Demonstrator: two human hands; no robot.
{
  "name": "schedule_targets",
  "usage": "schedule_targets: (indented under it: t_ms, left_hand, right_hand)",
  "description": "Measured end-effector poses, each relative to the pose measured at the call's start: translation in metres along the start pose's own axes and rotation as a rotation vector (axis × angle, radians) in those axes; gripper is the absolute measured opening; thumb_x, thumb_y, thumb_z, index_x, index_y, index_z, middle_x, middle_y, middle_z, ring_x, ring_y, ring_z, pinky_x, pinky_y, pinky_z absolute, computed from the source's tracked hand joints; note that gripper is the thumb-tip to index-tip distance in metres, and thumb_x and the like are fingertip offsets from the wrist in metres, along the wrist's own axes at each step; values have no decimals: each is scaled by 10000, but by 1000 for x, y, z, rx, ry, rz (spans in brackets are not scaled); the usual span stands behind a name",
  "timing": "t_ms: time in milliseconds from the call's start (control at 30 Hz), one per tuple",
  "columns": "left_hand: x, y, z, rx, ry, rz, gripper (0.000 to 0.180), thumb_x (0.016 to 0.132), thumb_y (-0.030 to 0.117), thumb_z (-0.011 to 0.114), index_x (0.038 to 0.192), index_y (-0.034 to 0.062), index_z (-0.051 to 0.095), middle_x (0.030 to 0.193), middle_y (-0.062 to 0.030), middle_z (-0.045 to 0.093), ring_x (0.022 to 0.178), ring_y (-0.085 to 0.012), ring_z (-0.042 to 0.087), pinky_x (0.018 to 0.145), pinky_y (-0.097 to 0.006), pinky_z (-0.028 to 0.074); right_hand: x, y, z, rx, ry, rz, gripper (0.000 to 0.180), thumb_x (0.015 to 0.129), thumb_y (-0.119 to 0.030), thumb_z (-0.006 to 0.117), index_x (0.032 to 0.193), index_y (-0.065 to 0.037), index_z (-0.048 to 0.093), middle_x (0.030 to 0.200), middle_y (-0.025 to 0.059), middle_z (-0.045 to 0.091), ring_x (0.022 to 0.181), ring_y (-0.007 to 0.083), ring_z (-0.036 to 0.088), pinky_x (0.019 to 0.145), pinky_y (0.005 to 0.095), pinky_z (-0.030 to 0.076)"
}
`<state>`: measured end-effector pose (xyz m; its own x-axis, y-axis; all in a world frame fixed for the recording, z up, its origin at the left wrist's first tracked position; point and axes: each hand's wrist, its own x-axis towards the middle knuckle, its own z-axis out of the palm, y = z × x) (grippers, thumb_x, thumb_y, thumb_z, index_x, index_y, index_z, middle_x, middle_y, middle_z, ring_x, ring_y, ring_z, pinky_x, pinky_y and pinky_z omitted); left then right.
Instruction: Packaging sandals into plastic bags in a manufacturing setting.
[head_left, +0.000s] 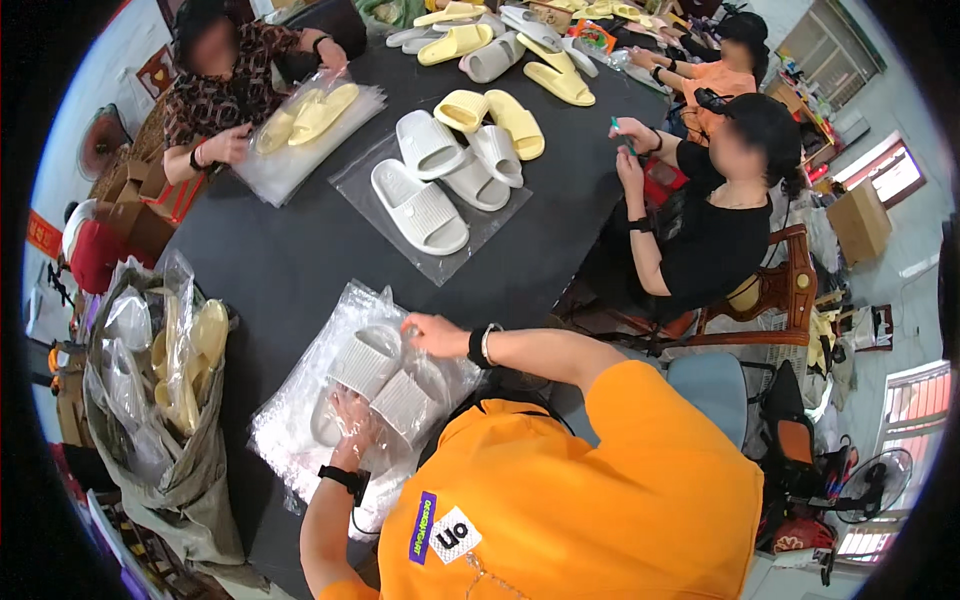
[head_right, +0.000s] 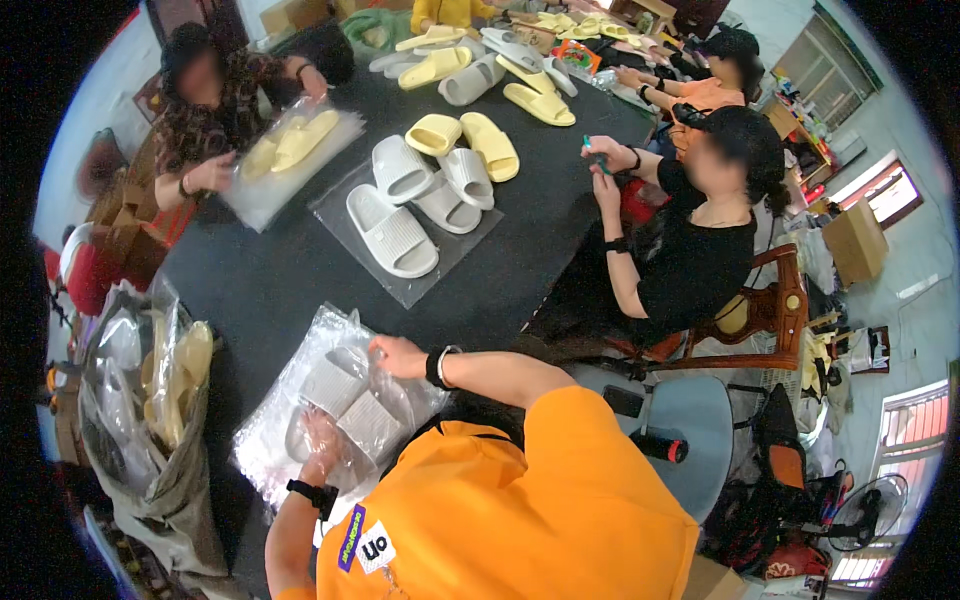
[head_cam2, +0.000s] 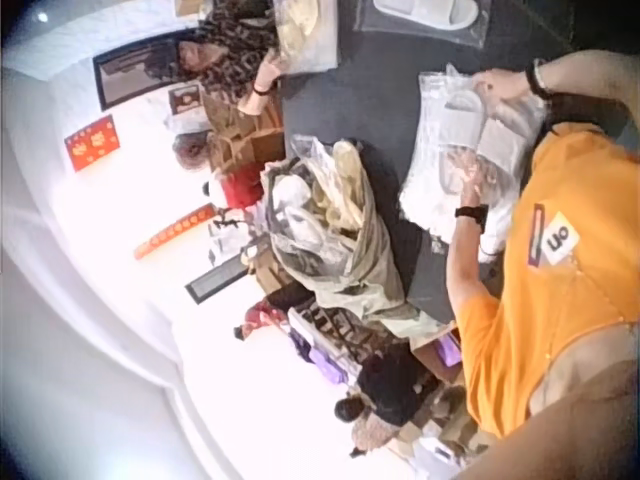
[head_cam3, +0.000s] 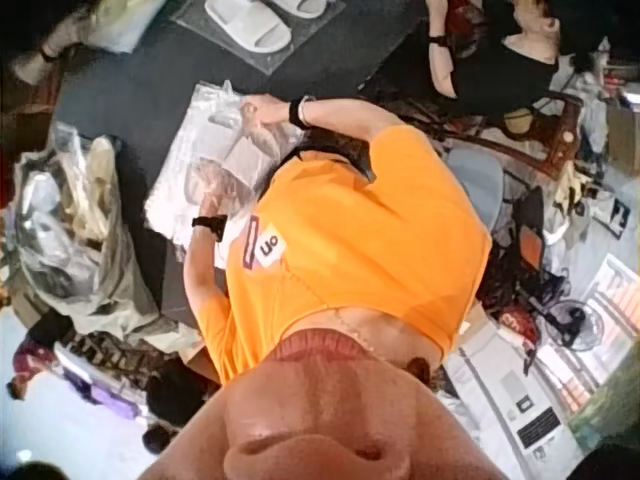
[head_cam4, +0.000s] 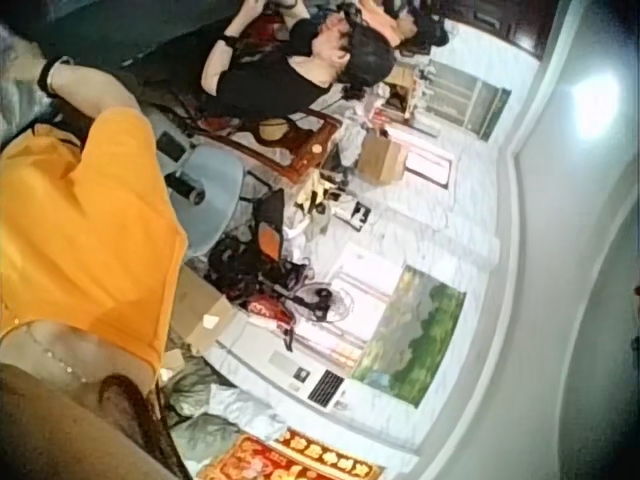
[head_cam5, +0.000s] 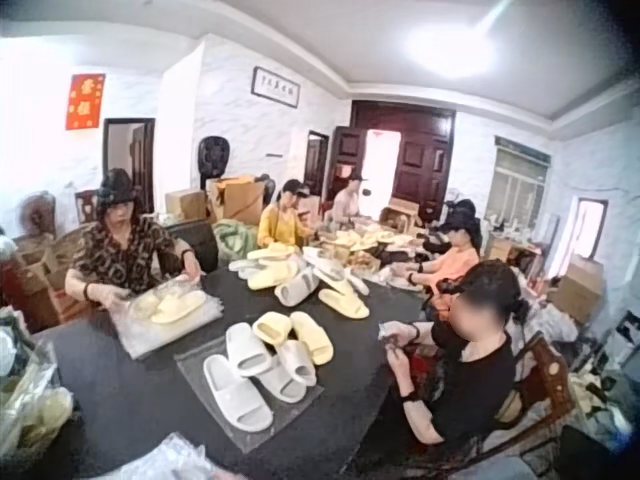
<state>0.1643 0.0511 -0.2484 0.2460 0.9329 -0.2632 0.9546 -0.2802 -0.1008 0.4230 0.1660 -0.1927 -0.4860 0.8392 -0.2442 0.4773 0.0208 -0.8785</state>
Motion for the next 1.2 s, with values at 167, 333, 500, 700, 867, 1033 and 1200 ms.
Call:
schedule_targets:
  t_ms: [167,333,500,700,867,1033,1200]
  left_hand:
    - [-53,-37,15,-188,82,-101,346,576,151,587,877,-10,643,1064,-228,530,1133,-409,371,992,-536,237]
    - [-97,-67,52,-526,574,-237,413,562,113,542,953,13,634,1056,-161,547,1098,-359,401,936,-466,283]
    - [-116,-50,-4,-304,280,-329,440,574,103,530,1000,40,620,1094,-159,535,1113,-356,395,942,-458,272]
    - [-109,-42,-11,-405,404,-326,445,578,89,518,1011,45,612,1108,-152,530,1121,-344,398,947,-452,270]
    - [-108,-46,-3,-361,375,-348,450,577,101,523,1017,68,610,1113,-135,532,1139,-334,389,956,-441,268]
    - [-108,-44,-8,-362,325,-351,436,589,109,527,1014,62,608,1108,-136,535,1148,-332,384,965,-442,266]
    - [-106,-44,-2,-333,387,-346,409,608,117,532,1005,72,614,1098,-134,540,1125,-337,393,952,-444,273]
  right_hand:
    - [30,50,-27,112,220,10,212,745,-91,546,949,-74,604,837,103,637,764,222,611,698,335,479]
    - [13,34,-30,427,184,127,487,847,-215,565,1260,-80,344,810,54,571,668,155,557,592,309,469]
    - [-17,2,-34,168,3,142,629,831,-369,599,1259,-18,299,843,46,528,745,119,507,629,260,430]
    - [-41,-11,-30,98,-85,174,608,810,-377,600,1231,-5,368,919,108,574,780,167,555,667,283,457]
    - [-49,-8,-33,-49,-46,32,477,807,-170,585,1214,4,409,933,126,586,765,171,585,633,245,468]
    - [-54,27,-52,477,-82,291,357,825,-18,518,1166,-5,415,931,115,586,792,151,594,662,244,494]
    - [-68,33,-51,451,23,286,373,837,-54,550,1171,-51,385,981,104,552,742,125,570,657,249,490]
